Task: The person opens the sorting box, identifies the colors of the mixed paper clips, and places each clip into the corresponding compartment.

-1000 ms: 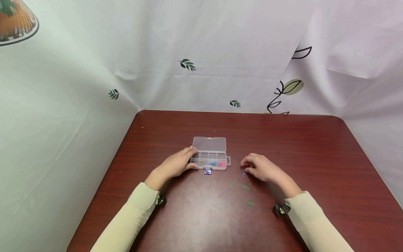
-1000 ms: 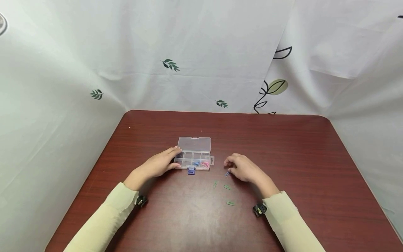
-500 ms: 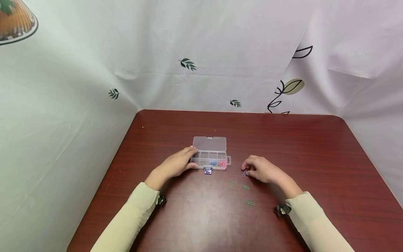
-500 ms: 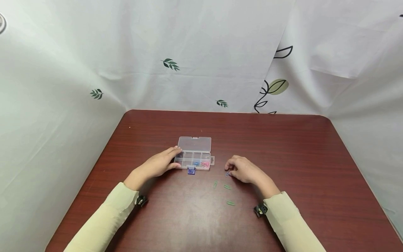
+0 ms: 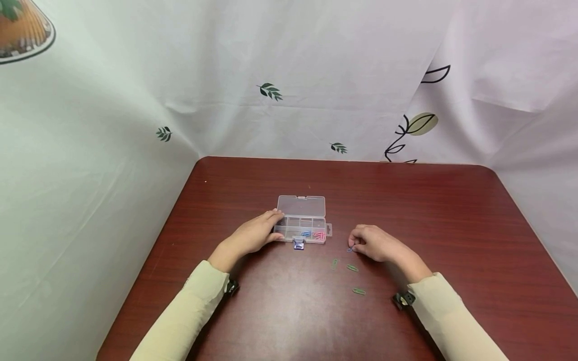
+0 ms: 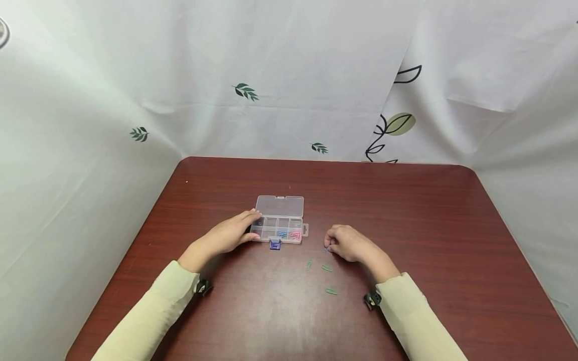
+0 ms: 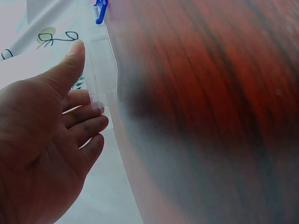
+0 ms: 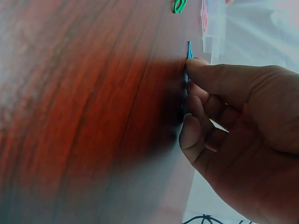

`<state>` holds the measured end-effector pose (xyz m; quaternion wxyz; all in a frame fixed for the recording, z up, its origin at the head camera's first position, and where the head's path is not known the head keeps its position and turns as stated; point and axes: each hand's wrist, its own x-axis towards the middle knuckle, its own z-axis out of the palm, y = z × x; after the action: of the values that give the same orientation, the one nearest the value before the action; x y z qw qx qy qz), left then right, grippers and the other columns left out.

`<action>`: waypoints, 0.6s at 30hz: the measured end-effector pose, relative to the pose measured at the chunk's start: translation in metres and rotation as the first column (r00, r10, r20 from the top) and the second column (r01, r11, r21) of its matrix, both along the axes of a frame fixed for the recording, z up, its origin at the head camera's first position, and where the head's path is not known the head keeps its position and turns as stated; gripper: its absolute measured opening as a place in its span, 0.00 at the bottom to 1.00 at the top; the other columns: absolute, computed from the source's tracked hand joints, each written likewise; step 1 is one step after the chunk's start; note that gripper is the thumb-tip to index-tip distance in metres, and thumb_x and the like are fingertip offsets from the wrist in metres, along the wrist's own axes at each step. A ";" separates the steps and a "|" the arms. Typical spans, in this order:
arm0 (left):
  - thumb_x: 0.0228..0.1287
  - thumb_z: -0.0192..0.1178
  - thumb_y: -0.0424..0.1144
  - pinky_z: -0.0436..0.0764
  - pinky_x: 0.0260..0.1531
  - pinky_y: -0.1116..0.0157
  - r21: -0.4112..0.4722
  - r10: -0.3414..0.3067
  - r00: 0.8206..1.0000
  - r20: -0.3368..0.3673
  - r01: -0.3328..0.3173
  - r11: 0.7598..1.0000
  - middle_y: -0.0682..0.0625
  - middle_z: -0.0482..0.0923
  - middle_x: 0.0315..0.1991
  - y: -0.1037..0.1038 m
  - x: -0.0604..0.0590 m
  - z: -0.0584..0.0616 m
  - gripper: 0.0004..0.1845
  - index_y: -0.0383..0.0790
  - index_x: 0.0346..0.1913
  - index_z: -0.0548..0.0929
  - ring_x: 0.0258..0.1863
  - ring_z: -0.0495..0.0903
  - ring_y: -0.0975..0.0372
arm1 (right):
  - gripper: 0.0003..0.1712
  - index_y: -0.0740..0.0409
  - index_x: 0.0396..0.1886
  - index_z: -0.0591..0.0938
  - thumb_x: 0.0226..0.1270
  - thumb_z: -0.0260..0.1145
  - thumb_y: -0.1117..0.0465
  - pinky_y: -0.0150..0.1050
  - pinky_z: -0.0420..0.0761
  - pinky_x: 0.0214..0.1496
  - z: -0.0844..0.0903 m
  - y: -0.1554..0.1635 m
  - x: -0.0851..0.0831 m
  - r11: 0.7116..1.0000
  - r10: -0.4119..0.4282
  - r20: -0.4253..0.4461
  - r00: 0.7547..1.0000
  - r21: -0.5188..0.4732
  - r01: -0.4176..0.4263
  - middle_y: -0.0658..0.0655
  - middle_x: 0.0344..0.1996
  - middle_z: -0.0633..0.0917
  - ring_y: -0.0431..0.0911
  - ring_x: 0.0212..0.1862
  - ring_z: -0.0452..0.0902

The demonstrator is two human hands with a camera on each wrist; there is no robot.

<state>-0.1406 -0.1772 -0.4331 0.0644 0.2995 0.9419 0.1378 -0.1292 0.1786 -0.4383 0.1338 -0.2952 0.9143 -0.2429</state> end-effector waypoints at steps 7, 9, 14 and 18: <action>0.72 0.61 0.50 0.68 0.72 0.51 -0.002 -0.004 1.000 -0.004 0.004 1.000 0.36 0.69 0.71 0.000 0.000 -0.001 0.33 0.31 0.71 0.70 0.73 0.66 0.47 | 0.10 0.53 0.28 0.78 0.64 0.68 0.70 0.33 0.70 0.34 0.002 -0.002 0.001 1.000 0.007 -0.008 1.000 0.025 -0.007 0.47 0.28 0.73 0.38 0.31 0.68; 0.72 0.61 0.50 0.68 0.72 0.51 0.001 -0.002 1.000 -0.001 0.002 1.000 0.36 0.69 0.71 0.000 0.000 -0.001 0.33 0.31 0.71 0.70 0.73 0.66 0.47 | 0.10 0.53 0.28 0.78 0.64 0.68 0.70 0.33 0.70 0.34 0.002 -0.002 0.001 1.000 0.009 -0.006 1.000 0.021 -0.009 0.46 0.28 0.73 0.38 0.30 0.67; 0.72 0.61 0.50 0.68 0.72 0.51 0.002 -0.003 1.000 -0.003 0.003 1.000 0.36 0.69 0.71 0.000 0.000 -0.001 0.33 0.31 0.71 0.70 0.73 0.66 0.47 | 0.09 0.53 0.28 0.79 0.65 0.66 0.69 0.31 0.70 0.31 0.002 -0.001 0.000 1.000 -0.019 0.020 1.000 -0.009 0.019 0.44 0.24 0.75 0.36 0.28 0.68; 0.72 0.61 0.50 0.68 0.72 0.51 0.004 -0.006 1.000 -0.009 0.006 1.000 0.36 0.70 0.70 0.000 -0.001 -0.001 0.33 0.30 0.70 0.71 0.73 0.66 0.47 | 0.07 0.53 0.30 0.81 0.67 0.66 0.68 0.31 0.73 0.31 0.004 -0.002 -0.001 0.999 -0.035 0.011 0.999 -0.027 0.035 0.43 0.24 0.78 0.35 0.27 0.70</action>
<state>-0.1413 -0.1774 -0.4340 0.0598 0.3032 0.9410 0.1379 -0.1301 0.1765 -0.4345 0.1301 -0.2798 0.9152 -0.2594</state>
